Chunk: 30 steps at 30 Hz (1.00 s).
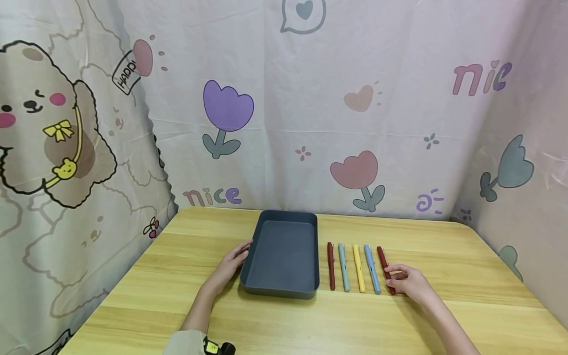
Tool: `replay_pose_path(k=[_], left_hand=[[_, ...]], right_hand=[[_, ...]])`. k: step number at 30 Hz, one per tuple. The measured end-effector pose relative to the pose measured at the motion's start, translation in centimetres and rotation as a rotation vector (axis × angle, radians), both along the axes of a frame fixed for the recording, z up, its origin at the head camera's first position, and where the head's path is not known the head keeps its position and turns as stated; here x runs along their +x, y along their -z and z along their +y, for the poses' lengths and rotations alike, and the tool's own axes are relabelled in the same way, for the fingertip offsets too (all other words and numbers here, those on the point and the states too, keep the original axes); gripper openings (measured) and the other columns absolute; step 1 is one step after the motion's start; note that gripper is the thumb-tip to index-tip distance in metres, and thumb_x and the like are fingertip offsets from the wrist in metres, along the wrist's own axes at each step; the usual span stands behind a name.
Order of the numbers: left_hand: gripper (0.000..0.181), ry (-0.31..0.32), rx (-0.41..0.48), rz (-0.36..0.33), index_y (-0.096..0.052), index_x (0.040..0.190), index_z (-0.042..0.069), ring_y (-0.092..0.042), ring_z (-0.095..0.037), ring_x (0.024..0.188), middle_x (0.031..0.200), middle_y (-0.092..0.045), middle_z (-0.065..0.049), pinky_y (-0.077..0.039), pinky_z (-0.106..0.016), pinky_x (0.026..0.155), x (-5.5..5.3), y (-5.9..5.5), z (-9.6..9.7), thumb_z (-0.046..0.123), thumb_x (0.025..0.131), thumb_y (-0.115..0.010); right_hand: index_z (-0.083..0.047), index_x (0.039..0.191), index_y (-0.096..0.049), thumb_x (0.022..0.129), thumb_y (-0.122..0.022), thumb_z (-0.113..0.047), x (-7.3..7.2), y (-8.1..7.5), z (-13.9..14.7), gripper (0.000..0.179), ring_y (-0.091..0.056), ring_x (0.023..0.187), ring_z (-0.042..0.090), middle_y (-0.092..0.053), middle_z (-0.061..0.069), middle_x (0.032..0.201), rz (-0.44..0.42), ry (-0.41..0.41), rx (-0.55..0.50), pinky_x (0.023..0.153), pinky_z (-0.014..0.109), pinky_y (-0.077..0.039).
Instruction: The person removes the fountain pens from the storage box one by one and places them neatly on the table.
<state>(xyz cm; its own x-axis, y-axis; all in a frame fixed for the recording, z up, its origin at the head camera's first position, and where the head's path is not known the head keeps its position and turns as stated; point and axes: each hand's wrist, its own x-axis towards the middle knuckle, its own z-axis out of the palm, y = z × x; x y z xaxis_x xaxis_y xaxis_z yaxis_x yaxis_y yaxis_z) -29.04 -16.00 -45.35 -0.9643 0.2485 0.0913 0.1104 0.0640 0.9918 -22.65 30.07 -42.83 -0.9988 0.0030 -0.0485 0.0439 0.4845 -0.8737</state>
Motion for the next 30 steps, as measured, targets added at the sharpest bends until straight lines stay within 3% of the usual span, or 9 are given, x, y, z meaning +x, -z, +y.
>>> replay_pose_path(k=[30], left_hand=[[0.045, 0.001, -0.043, 0.015, -0.035, 0.141, 0.002, -0.026, -0.031, 0.130, 0.145, -0.028, -0.017, -0.026, -0.044, 0.103, -0.16, 0.13, -0.12, 0.019, 0.099, -0.042]], right_hand=[[0.012, 0.108, -0.057, 0.079, -0.065, 0.004, -0.13, 0.14, -0.12, 0.031, -0.058, 0.078, 0.021, -0.061, 0.014, 0.090, 0.043, 0.002, 0.041, 0.061, 0.030, -0.051]])
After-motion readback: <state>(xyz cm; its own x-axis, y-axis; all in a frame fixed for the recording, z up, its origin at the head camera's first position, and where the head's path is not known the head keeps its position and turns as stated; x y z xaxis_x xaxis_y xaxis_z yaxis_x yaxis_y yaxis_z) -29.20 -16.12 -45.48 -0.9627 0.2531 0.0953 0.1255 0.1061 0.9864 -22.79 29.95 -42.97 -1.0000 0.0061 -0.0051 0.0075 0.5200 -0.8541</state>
